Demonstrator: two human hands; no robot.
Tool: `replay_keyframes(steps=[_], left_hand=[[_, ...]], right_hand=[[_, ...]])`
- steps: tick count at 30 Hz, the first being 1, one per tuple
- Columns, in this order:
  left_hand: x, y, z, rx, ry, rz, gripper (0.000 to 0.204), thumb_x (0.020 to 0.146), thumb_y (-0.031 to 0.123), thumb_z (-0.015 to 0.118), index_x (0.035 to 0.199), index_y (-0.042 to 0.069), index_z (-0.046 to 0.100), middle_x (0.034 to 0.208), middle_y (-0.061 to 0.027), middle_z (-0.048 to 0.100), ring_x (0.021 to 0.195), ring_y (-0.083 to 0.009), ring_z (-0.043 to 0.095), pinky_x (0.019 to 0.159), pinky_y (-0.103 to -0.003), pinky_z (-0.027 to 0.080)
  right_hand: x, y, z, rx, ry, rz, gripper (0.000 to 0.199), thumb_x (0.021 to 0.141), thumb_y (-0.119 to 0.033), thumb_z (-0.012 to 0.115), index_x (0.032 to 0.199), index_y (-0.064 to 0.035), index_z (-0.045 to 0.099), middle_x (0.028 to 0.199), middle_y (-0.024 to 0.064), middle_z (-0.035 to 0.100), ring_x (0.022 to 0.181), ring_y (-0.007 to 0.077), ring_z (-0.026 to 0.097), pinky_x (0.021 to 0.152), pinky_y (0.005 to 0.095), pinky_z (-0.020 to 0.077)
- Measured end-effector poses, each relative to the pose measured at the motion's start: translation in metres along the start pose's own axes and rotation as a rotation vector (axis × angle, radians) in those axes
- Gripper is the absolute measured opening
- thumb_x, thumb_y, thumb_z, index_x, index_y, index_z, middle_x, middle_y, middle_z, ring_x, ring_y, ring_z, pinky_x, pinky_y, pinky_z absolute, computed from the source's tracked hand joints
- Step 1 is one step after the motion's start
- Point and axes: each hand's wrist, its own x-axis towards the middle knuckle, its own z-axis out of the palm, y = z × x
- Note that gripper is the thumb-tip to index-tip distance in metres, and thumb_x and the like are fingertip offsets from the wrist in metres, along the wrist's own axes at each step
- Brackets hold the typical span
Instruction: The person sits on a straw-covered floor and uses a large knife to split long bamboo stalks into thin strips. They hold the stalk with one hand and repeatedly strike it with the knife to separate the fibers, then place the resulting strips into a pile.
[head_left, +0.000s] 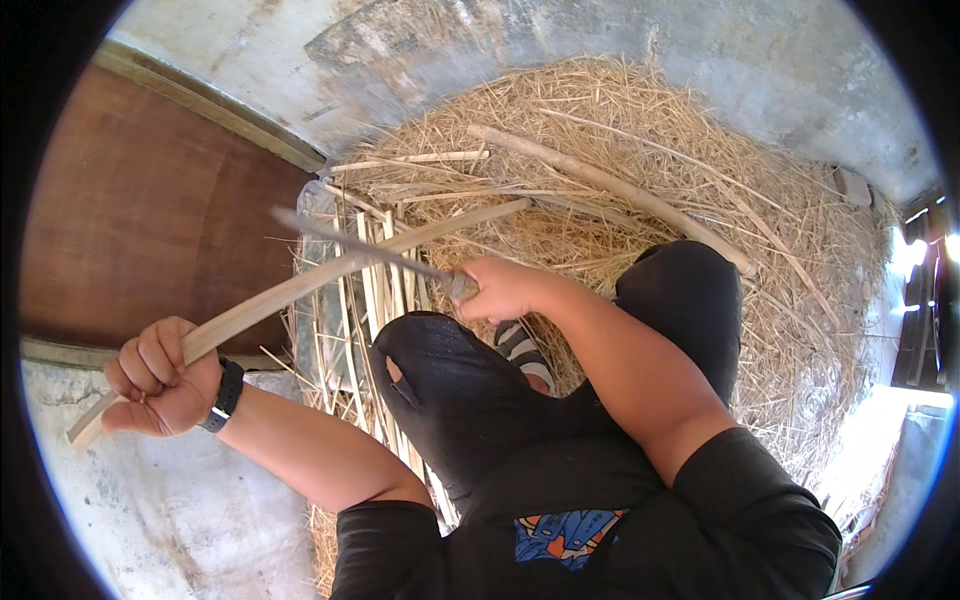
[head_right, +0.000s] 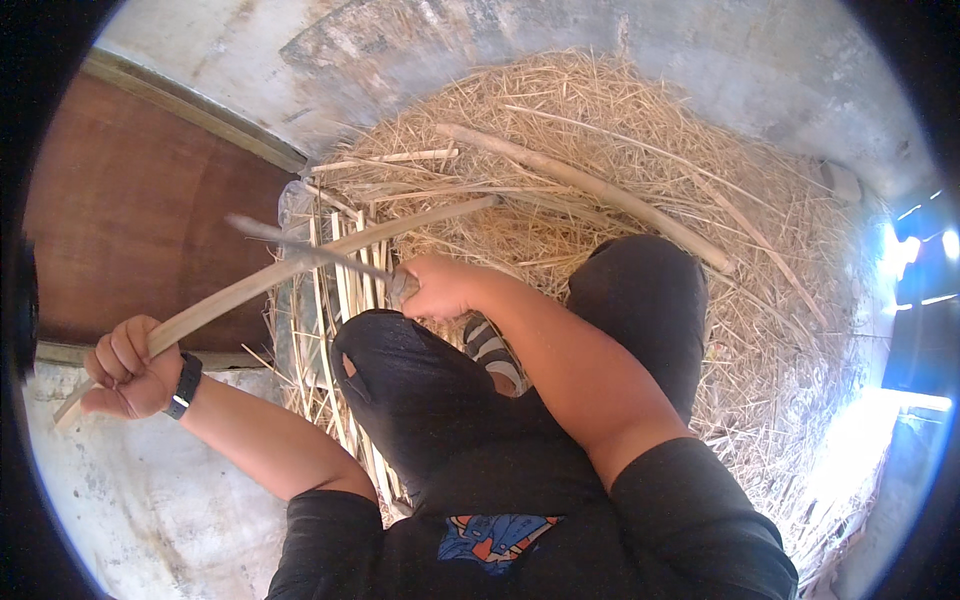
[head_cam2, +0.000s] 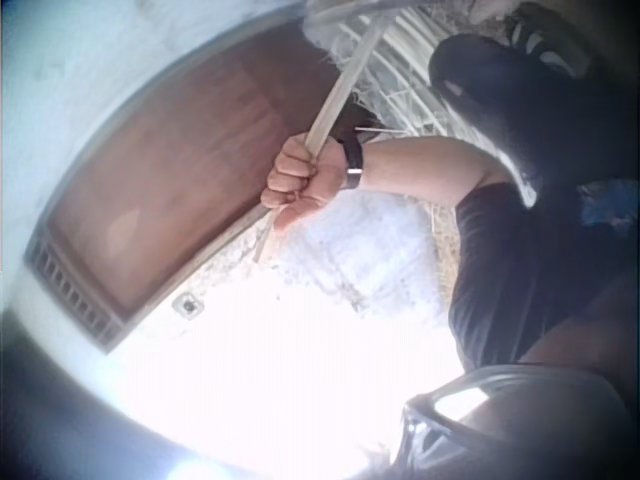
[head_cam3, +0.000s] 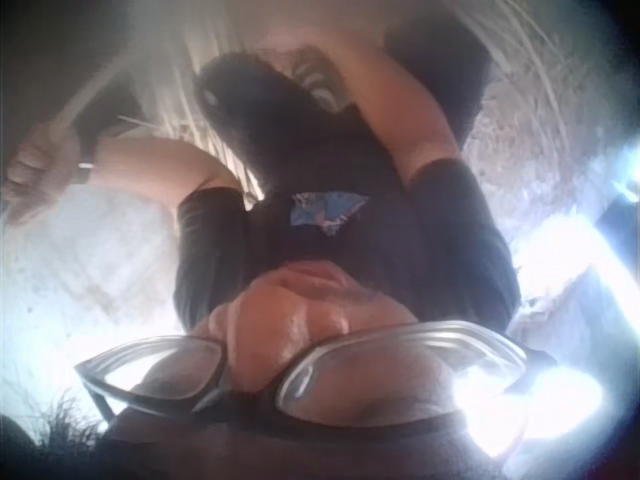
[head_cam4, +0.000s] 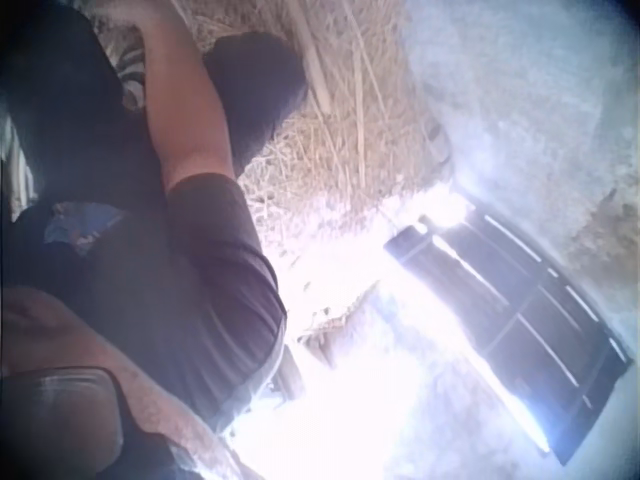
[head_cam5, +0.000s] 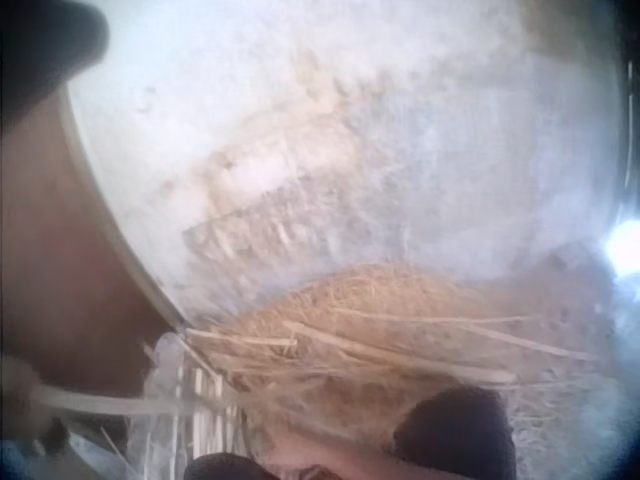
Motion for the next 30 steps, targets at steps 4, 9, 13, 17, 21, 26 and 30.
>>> replay_keyframes(steps=[4,9,13,17,21,26,30], left_hand=[[0.001,0.0,0.001,0.179,0.286,0.08,0.061,0.079,0.072,0.059,0.061,0.018,0.037,0.052,0.0061,0.03,0.045,-0.0078,0.027,0.045,-0.023,0.024],[0.01,-0.016,0.014,0.324,0.481,0.199,0.084,0.075,0.094,0.022,0.07,0.014,0.047,0.055,0.0017,0.032,0.046,-0.0113,0.027,0.045,-0.025,0.024],[0.016,-0.011,0.007,0.358,0.552,0.226,0.081,0.079,0.09,0.018,0.073,0.014,0.045,0.055,0.0003,0.032,0.045,-0.0125,0.027,0.044,-0.025,0.024],[0.023,-0.017,0.021,0.5,0.688,0.291,0.079,0.083,0.086,0.013,0.074,0.013,0.043,0.055,0.0,0.032,0.045,-0.0126,0.027,0.044,-0.026,0.024],[0.032,-0.033,0.04,0.599,0.782,0.311,0.079,0.084,0.085,0.011,0.076,0.012,0.041,0.057,-0.0004,0.031,0.046,-0.0129,0.026,0.044,-0.026,0.023],[0.037,-0.032,0.043,0.626,0.795,0.323,0.078,0.085,0.084,0.01,0.076,0.012,0.04,0.058,-0.0008,0.03,0.047,-0.0134,0.025,0.044,-0.026,0.022],[0.04,-0.036,0.044,0.625,0.836,0.307,0.077,0.086,0.083,0.009,0.075,0.012,0.039,0.058,-0.001,0.03,0.047,-0.0139,0.024,0.043,-0.026,0.022]], right_hand=[[0.005,-0.004,0.008,-0.029,0.031,0.018,0.034,0.077,-0.017,0.065,0.105,0.0004,0.056,0.077,0.0108,0.062,0.058,0.0178,0.062,0.055,0.0335,0.0519],[0.007,-0.002,0.01,-0.024,0.11,-0.032,0.031,0.078,-0.014,0.065,0.102,0.0012,0.055,0.075,0.0114,0.061,0.058,0.0188,0.062,0.053,0.0344,0.0497],[0.001,-0.017,0.016,-0.086,0.15,-0.082,0.031,0.078,-0.017,0.066,0.101,0.0023,0.055,0.08,0.0165,0.063,0.062,0.0238,0.064,0.058,0.0369,0.0509],[0.004,-0.015,0.024,-0.239,0.245,-0.191,0.035,0.078,-0.02,0.068,0.103,0.0029,0.057,0.085,0.0206,0.064,0.076,0.0309,0.066,0.071,0.04,0.0516],[0.008,0.001,0.017,-0.142,0.273,-0.089,0.037,0.078,-0.02,0.068,0.107,0.0022,0.059,0.088,0.0213,0.065,0.086,0.034,0.065,0.078,0.0412,0.0503],[0.001,-0.02,0.031,-0.203,0.228,-0.224,0.036,0.078,-0.019,0.067,0.108,0.0,0.06,0.085,0.0203,0.065,0.081,0.0332,0.066,0.073,0.0422,0.0499],[0.01,0.009,0.024,-0.115,0.33,-0.07,0.031,0.08,-0.018,0.066,0.104,0.0001,0.06,0.083,0.0202,0.065,0.076,0.0358,0.065,0.07,0.0424,0.0494]])
